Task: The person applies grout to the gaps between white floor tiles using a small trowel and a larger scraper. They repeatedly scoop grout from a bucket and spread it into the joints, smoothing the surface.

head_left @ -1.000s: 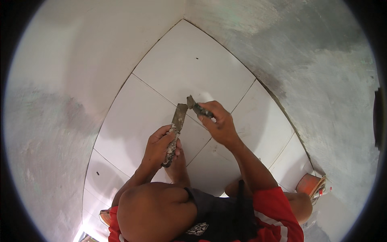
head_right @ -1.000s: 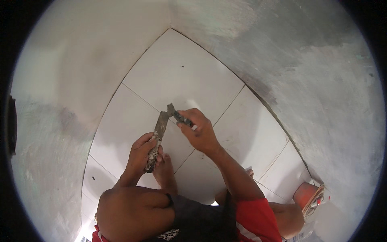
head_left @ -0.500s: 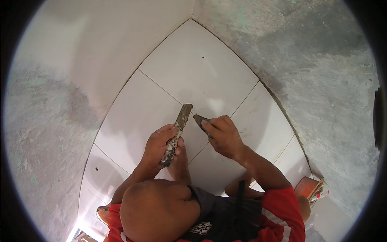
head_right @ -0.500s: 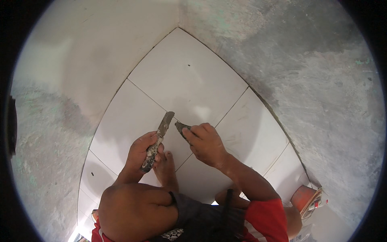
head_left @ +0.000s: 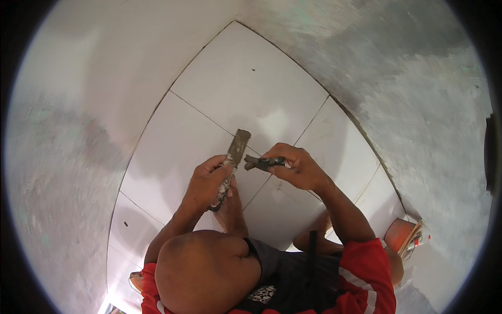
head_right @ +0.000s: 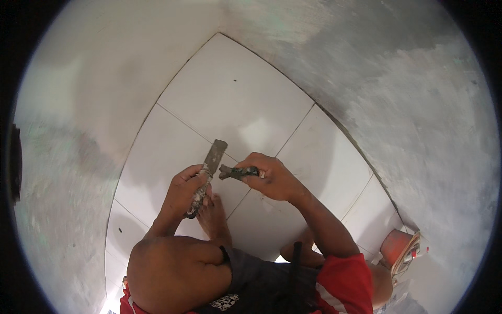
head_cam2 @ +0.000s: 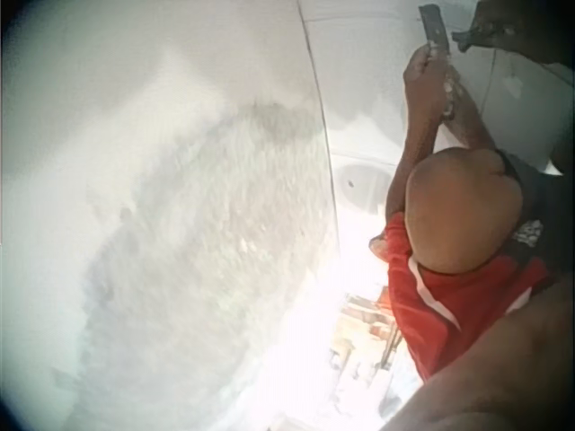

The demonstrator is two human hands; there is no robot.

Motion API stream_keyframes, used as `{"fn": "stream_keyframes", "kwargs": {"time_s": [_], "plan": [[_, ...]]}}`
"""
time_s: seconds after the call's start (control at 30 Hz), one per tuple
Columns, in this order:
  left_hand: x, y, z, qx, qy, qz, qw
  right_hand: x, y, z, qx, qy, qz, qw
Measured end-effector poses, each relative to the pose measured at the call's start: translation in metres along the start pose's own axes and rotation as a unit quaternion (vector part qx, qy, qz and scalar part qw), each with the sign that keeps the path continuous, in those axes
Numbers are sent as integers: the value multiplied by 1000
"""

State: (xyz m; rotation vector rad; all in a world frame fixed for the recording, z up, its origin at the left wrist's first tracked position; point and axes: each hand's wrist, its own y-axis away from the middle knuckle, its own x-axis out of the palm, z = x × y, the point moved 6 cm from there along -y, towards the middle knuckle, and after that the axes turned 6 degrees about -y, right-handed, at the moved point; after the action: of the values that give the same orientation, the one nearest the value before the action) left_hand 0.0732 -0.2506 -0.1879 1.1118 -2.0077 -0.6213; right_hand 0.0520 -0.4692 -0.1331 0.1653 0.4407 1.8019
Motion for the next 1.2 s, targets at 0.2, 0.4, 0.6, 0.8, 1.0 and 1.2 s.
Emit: {"fn": "stream_keyframes", "kwargs": {"time_s": [0.2,0.4,0.6,0.8,1.0,1.2], "plan": [[-2,-8,13,-22,-10,-6,1000,-69,46,-59,33,-240,-336,910],[2,-15,30,-57,-9,29,998,-166,89,-101,48,-100,-635,765],[5,-8,30,-76,-36,6,996,-197,-31,-90,117,367,-674,630],[10,-3,27,-78,-16,1,997,-176,-24,-81,43,302,-655,692],[7,-5,35,-70,9,6,998,-212,61,-107,134,179,-701,677],[8,0,35,-68,-1,-4,998,-168,-54,-73,-40,315,-652,689]]}}
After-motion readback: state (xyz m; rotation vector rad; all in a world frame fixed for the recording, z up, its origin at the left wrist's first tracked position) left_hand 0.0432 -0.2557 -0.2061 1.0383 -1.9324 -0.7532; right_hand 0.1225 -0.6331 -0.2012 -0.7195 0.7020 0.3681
